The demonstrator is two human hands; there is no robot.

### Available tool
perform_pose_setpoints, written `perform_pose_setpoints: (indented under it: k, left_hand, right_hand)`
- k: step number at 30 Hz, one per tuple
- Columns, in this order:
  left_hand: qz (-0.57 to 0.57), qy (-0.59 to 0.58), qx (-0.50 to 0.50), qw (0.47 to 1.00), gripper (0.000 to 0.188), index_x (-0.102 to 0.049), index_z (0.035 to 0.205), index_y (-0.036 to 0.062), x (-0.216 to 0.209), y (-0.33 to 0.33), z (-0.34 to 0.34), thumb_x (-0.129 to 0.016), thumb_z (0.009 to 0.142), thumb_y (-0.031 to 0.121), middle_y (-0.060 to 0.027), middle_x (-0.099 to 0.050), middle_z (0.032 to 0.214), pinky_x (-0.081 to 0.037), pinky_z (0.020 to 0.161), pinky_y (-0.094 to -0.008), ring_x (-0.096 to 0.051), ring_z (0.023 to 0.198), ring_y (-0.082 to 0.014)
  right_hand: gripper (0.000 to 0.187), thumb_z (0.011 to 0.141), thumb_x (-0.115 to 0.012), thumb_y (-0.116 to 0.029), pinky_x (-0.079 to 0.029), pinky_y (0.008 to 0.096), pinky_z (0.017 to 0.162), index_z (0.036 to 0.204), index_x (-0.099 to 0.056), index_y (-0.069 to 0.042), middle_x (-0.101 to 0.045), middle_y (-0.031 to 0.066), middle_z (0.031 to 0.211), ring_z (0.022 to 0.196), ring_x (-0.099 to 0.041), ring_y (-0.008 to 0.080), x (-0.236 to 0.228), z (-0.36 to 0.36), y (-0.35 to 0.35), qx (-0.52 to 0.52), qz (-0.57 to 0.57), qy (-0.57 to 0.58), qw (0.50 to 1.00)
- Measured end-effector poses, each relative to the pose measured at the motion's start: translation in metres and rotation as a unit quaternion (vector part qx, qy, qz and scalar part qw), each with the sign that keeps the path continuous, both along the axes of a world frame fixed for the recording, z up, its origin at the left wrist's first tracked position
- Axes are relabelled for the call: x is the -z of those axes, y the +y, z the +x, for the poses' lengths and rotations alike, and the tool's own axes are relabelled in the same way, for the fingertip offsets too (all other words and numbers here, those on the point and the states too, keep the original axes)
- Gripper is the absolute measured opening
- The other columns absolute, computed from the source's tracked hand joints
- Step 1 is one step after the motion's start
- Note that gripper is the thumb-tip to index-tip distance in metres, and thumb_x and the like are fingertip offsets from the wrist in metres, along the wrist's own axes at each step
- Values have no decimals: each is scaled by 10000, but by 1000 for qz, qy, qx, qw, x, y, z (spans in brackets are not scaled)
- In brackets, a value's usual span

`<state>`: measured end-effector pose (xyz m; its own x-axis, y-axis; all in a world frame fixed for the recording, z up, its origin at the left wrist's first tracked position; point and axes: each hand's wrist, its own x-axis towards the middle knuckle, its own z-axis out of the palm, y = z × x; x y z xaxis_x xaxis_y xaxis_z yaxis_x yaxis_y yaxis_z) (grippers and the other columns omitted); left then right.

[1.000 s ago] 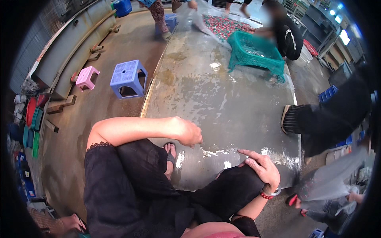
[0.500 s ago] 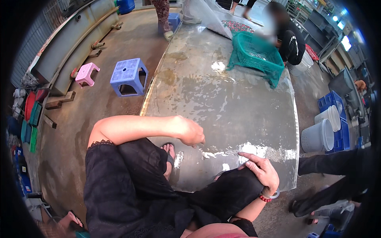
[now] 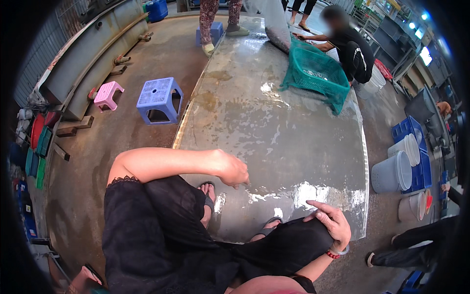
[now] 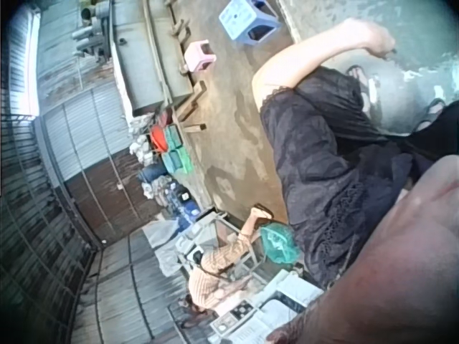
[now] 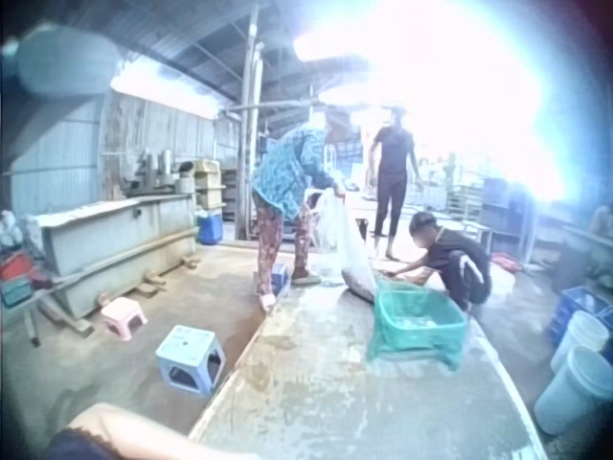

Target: The person sits on a low stool and sorts small red and green capsule-like objects from a large pile on a plastic sheet. They pick up the capsules by hand and place them into a nearby green basket. Other people are also sorting capsules in the background.

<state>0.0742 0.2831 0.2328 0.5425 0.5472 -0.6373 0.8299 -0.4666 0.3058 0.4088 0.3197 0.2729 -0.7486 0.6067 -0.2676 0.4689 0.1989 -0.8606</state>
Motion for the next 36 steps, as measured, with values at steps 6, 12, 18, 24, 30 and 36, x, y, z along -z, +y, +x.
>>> perform_pose_setpoints:
  k: [6,12,18,24,30,36]
  left_hand:
    - [5,4,20,1000,395,-515,1218,114,2,6,7,-547,863,284,-122,-608,1066,-472,826,-442,-557,1030,-323]
    - [9,11,24,1000,390,-519,1215,115,-4,11,21,-545,865,285,-121,-608,1069,-472,827,-442,-557,1031,-322]
    - [21,6,9,1000,393,-521,1213,106,-6,7,15,-546,863,283,-129,-609,1072,-472,829,-436,-559,1029,-322]
    - [31,-4,36,999,409,-522,1217,97,1,4,4,-567,842,255,-177,-624,965,-477,776,-437,-586,931,-360]
    - [11,-10,-4,1000,416,-508,1244,129,7,-1,-13,-561,850,253,-193,-622,1000,-465,817,-436,-574,973,-361]
    - [-29,19,10,999,444,-478,1272,108,13,3,-12,-554,856,243,-181,-592,1098,-450,849,-423,-549,1032,-351]
  right_hand:
    - [344,892,-511,-223,-443,280,796,1190,-556,-56,-686,80,816,816,-627,163,-3,4,-3,16,2,-14,1000]
    - [339,898,-501,-231,-453,301,789,1194,-555,-73,-683,90,812,812,-641,210,-2,-9,-4,1,23,-21,1000]
    - [339,897,-501,-225,-458,306,785,1195,-553,-73,-683,92,812,828,-646,215,-5,-14,-5,-8,37,-15,999]
    - [347,897,-504,-225,-466,297,769,1208,-546,-78,-684,90,808,803,-651,205,-2,2,-6,3,9,2,1000]
    - [354,919,-495,-200,-437,266,831,1211,-530,-5,-685,96,829,842,-609,130,-6,19,-5,7,-36,6,999]
    - [344,914,-495,-188,-439,274,843,1213,-534,-23,-689,92,825,847,-608,125,-8,21,-3,21,-20,-19,999]
